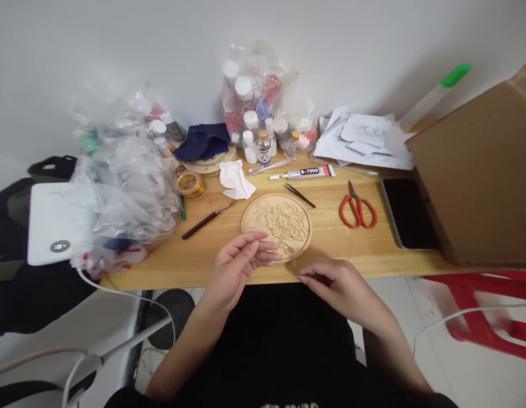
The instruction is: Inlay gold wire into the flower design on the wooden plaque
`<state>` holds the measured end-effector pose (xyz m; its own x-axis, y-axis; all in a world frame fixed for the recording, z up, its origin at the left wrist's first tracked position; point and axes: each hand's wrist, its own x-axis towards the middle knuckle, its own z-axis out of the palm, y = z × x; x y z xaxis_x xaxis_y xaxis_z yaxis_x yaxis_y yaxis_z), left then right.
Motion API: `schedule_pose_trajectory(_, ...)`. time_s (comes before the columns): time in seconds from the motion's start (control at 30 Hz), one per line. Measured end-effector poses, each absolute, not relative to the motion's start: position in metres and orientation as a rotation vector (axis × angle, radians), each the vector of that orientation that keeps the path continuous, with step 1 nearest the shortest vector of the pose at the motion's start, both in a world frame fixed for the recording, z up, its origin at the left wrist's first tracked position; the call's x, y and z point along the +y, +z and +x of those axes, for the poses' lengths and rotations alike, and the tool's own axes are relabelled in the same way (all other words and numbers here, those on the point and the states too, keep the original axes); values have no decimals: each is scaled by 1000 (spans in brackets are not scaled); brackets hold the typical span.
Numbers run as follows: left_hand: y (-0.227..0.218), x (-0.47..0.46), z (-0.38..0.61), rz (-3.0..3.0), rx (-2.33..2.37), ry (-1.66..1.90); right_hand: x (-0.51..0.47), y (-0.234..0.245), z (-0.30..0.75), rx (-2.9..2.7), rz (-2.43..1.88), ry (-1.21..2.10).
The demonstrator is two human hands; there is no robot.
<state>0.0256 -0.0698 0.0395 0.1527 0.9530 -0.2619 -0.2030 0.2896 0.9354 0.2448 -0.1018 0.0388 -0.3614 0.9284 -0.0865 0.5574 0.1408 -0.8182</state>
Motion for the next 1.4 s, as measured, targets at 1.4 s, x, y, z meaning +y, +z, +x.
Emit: schedule_pose_trajectory(1.4,41,-108,41,1386,994,635,-17,99,259,-2571,-1481,828)
